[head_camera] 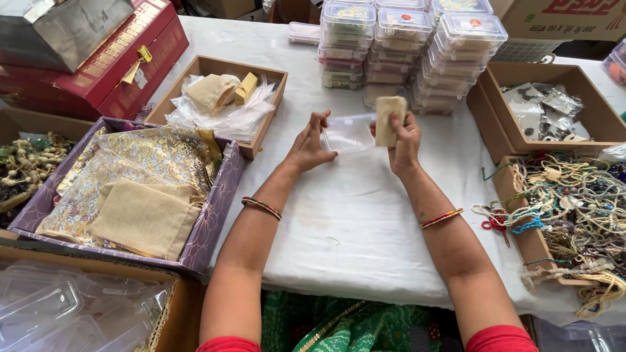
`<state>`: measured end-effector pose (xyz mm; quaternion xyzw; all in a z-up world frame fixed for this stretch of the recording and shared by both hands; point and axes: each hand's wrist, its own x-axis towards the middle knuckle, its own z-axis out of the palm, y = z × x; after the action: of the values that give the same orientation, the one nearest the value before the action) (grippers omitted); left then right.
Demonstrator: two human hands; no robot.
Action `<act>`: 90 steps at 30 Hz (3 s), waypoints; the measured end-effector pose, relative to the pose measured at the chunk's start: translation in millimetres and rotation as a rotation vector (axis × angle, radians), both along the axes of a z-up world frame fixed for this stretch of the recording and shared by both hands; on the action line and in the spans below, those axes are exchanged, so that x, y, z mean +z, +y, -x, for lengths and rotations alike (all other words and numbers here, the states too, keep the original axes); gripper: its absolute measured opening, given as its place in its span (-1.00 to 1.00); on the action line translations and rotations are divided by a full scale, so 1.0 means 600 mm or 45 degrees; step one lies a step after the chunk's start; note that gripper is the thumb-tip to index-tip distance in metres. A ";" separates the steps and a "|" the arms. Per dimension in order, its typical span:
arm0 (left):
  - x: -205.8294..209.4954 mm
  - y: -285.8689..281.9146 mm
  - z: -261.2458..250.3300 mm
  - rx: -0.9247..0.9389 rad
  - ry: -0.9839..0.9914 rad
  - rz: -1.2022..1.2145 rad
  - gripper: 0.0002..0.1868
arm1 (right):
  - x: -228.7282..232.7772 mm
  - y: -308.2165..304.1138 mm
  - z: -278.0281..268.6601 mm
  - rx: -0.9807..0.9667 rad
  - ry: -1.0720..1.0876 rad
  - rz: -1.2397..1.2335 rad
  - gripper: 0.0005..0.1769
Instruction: The person sorts through a bin of beaded jewelry, selects specific necklaces and bracelets, and places them into small plastic bags and then into cloth pouches at a workstation.
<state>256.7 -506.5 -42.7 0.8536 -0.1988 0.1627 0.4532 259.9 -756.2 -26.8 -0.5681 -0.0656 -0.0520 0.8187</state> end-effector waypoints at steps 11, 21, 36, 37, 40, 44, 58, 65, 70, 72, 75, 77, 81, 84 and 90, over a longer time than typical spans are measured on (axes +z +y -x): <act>0.028 -0.017 0.021 -0.237 0.331 -0.224 0.41 | 0.002 0.025 0.026 -0.460 -0.983 1.150 -0.77; 0.004 -0.014 0.009 -0.226 0.290 -0.257 0.27 | 0.017 0.033 0.047 -0.196 -1.147 1.688 -0.86; -0.018 -0.013 -0.006 -0.110 0.183 -0.041 0.12 | 0.009 0.052 0.061 -0.020 -1.116 1.934 -0.62; -0.017 -0.014 -0.006 -0.102 0.200 -0.061 0.13 | 0.015 0.060 0.068 -0.023 -1.066 1.975 -0.59; -0.019 -0.013 -0.008 -0.102 0.179 -0.073 0.19 | 0.034 0.075 0.083 -0.042 -1.030 2.021 -0.57; 0.001 -0.014 0.009 -0.097 0.198 0.022 0.48 | 0.030 0.071 0.082 -0.088 -1.109 1.956 -0.66; -0.004 0.019 -0.012 -0.073 0.172 -0.015 -0.57 | 0.017 0.042 0.055 -0.409 -1.163 1.719 -0.25; -0.010 0.016 -0.014 -0.004 -0.507 -0.191 -0.56 | -0.007 0.022 0.031 -0.206 -0.825 1.338 -0.29; 0.007 0.006 0.000 -0.129 0.329 0.203 -0.45 | -0.032 0.016 0.009 -0.012 -0.451 0.989 -0.48; 0.004 0.004 0.000 -0.098 0.359 0.184 -0.46 | -0.041 0.014 0.001 0.032 -0.342 0.913 -0.57; 0.003 0.004 -0.001 -0.114 0.329 0.186 -0.50 | -0.037 0.016 0.004 0.009 -0.350 0.911 -0.70; 0.001 0.004 -0.002 -0.181 0.207 0.241 -0.51 | -0.026 0.023 0.014 -0.060 -0.522 0.961 -0.73; 0.009 0.004 0.004 -0.203 0.137 0.282 -0.49 | -0.003 0.026 0.031 -0.119 -0.658 1.055 -0.69; 0.011 0.002 0.009 -0.194 0.154 0.243 -0.53 | 0.008 0.025 0.039 -0.160 -0.764 1.149 -0.60; 0.044 -0.008 0.043 -0.223 -0.333 0.161 -0.60 | 0.029 0.030 0.057 -0.387 -1.281 1.698 -0.40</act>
<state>230.9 -511.3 -16.6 0.7743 -0.3190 0.2446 0.4887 225.9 -738.4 -9.3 -0.8437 -0.3618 -0.3585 0.1697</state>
